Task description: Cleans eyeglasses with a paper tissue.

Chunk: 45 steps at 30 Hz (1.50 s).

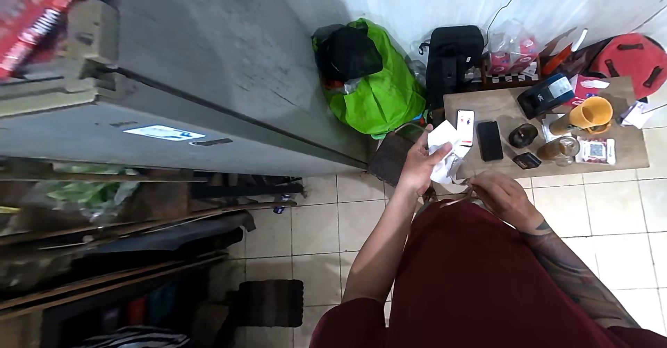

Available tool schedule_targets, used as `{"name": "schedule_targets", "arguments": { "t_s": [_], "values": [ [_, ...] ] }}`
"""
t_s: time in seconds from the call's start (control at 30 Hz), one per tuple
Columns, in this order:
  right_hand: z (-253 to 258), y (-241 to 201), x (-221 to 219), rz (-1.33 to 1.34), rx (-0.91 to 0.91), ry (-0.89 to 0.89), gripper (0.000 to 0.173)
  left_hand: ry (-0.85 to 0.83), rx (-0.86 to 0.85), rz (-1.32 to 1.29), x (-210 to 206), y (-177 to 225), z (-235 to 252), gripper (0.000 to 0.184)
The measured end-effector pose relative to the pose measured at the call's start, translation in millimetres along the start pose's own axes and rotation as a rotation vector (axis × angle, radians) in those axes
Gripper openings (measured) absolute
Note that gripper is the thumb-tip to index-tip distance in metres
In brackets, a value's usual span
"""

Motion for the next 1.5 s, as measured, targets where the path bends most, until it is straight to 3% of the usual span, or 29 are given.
{"name": "schedule_targets", "arguments": {
  "t_s": [0.2, 0.37, 0.53, 0.77, 0.87, 0.97, 1.07, 1.17, 1.37, 1.5],
  "values": [
    [-1, 4, 3, -0.008, 0.004, -0.004, 0.019, -0.176, -0.03, -0.087, 6, 1, -2, 0.073],
    [-1, 2, 0, 0.009, 0.029, -0.013, 0.018, -0.059, -0.036, -0.026, 2, 6, -3, 0.063],
    [-1, 1, -1, 0.005, 0.031, -0.006, 0.019, 0.077, -0.099, -0.146, -5, 5, 15, 0.078],
    [-2, -2, 1, 0.002, 0.03, 0.027, 0.02, 0.263, -0.251, -0.223, -9, 3, 17, 0.081],
    [-3, -3, 1, -0.002, 0.025, 0.044, 0.019, 0.194, -0.203, -0.164, -9, 3, 12, 0.078],
    [-3, -4, 3, -0.017, 0.022, 0.031, 0.019, 0.053, -0.043, 0.008, -5, 9, 0, 0.073],
    [-2, -3, 1, -0.017, 0.024, 0.028, 0.019, -0.005, 0.015, -0.019, -1, 12, 8, 0.072],
    [-2, -3, 0, -0.006, 0.019, 0.032, 0.02, 0.063, -0.034, -0.096, -2, 10, 14, 0.084],
    [1, -4, -1, -0.012, 0.032, 0.054, 0.019, 0.275, -0.23, -0.224, -10, 6, 19, 0.086],
    [2, -4, 2, -0.008, 0.03, 0.051, 0.019, 0.17, -0.163, -0.078, -7, 11, 17, 0.082]
  ]
}}
Point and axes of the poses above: each hand's wrist, its own z-axis towards the middle knuckle, its own x-axis out of the back of the hand, y = z × x, the point moved 2 cm from there along z, towards the middle knuckle, and after that the axes turned 7 degrees about y, right-handed, at the moved point
